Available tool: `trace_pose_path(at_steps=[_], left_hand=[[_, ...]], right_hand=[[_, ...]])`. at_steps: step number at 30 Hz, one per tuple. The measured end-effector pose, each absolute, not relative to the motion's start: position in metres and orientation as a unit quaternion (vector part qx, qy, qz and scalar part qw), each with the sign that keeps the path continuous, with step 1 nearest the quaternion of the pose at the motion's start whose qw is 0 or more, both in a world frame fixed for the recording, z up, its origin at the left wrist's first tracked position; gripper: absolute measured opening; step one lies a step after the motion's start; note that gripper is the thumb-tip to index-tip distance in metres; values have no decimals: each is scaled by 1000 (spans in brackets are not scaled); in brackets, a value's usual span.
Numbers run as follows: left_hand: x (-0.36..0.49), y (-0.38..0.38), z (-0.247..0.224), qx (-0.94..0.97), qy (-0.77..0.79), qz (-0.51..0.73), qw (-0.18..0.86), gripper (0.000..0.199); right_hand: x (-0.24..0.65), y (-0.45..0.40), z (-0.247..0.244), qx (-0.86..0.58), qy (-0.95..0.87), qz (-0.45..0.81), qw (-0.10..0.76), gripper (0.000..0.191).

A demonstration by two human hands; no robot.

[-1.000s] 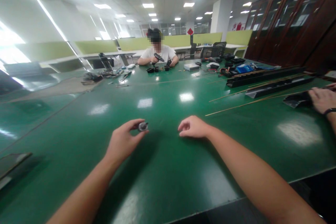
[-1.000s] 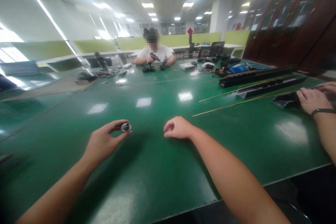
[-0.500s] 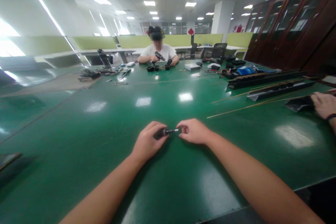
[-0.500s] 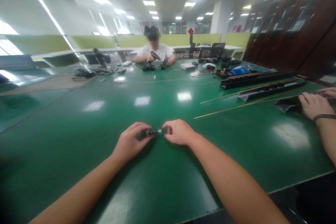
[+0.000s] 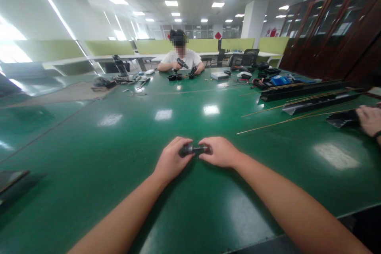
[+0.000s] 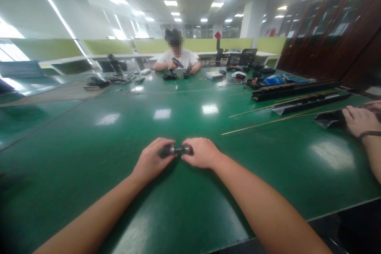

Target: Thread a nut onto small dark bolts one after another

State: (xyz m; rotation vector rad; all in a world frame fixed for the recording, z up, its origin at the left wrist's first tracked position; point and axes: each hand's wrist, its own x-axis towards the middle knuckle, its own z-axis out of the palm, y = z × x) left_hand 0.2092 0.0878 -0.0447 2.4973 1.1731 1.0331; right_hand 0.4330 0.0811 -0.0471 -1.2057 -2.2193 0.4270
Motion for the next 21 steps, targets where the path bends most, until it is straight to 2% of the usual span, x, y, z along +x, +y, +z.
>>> trace_pose_path(at_steps=[16, 21], left_hand=[[210, 88, -48, 853, 378, 346, 99, 19], [210, 88, -48, 844, 395, 350, 97, 29]], right_hand=[[423, 85, -52, -394, -828, 230, 326, 19], [423, 86, -55, -398, -828, 208, 337, 15]])
